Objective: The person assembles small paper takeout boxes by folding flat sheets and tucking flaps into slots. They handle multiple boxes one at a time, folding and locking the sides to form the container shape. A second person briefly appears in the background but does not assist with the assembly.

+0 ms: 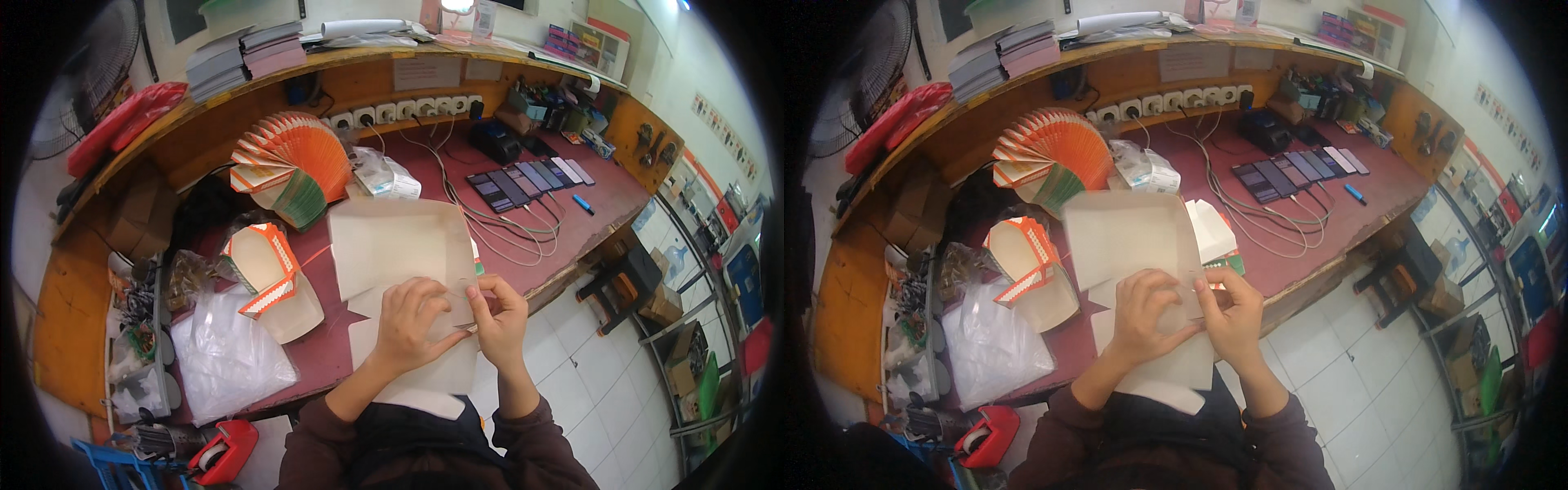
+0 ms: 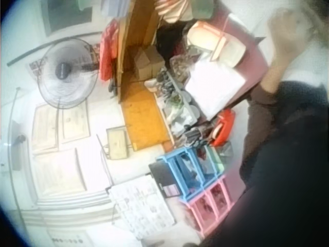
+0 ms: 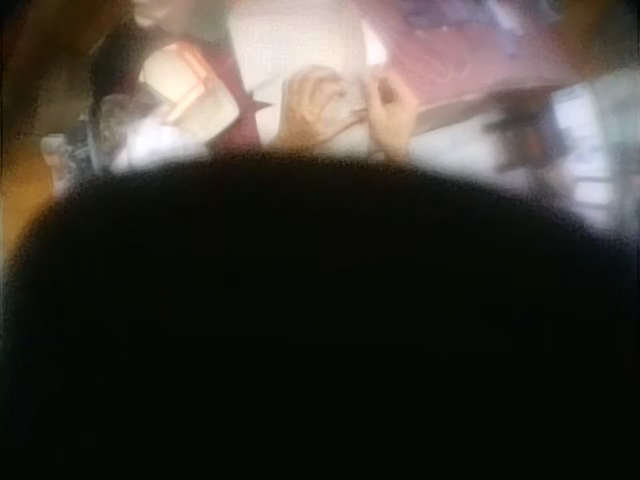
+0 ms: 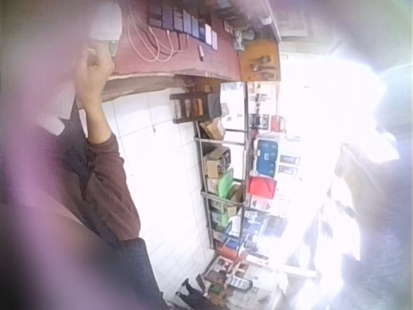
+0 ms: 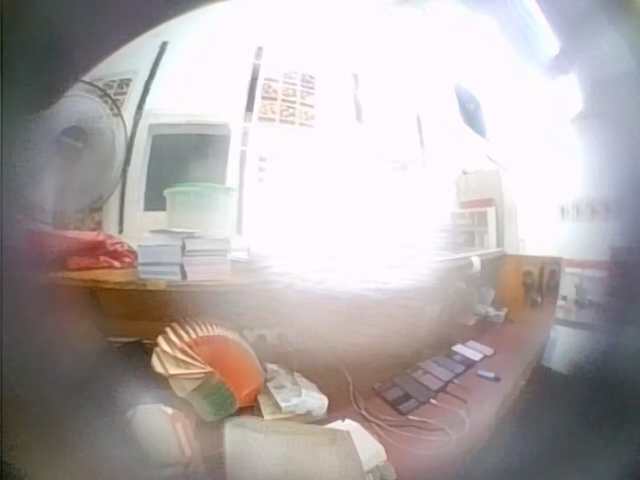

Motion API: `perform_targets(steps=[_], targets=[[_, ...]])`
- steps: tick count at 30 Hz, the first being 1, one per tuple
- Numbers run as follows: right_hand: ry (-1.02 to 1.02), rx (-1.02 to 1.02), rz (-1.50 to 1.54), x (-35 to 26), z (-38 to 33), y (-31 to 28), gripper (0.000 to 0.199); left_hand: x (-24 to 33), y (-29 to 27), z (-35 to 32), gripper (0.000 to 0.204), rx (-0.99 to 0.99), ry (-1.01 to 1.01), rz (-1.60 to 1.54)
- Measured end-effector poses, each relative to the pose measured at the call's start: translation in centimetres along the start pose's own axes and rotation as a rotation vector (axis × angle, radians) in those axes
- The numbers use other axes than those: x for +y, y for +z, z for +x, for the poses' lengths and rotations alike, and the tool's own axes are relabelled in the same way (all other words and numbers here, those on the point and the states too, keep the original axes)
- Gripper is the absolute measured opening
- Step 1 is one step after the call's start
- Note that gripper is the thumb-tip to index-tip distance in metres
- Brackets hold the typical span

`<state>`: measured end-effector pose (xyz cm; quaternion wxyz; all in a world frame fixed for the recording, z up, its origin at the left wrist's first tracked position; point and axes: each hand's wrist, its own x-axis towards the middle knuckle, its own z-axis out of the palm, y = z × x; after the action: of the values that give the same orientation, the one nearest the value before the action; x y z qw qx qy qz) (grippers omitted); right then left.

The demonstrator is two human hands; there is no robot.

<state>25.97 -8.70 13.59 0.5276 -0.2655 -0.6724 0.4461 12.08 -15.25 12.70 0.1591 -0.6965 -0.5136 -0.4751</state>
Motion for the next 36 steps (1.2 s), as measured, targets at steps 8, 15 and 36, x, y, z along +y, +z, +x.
perform_targets(steps=[8,15,36], targets=[[0.035,0.095,0.140,-0.6,0.2,0.7,0.007,-0.8,0.5,-0.5,0.023,0.113,0.014,-0.113],[-0.284,-0.024,-0.062,-1.5,-0.8,1.2,0.006,-0.4,1.0,-1.4,0.024,0.166,-0.505,-1.025],[0.078,-0.081,-0.423,-0.6,-1.6,-0.4,0.019,-1.1,1.4,-2.0,0.026,0.002,-0.229,-0.540]])
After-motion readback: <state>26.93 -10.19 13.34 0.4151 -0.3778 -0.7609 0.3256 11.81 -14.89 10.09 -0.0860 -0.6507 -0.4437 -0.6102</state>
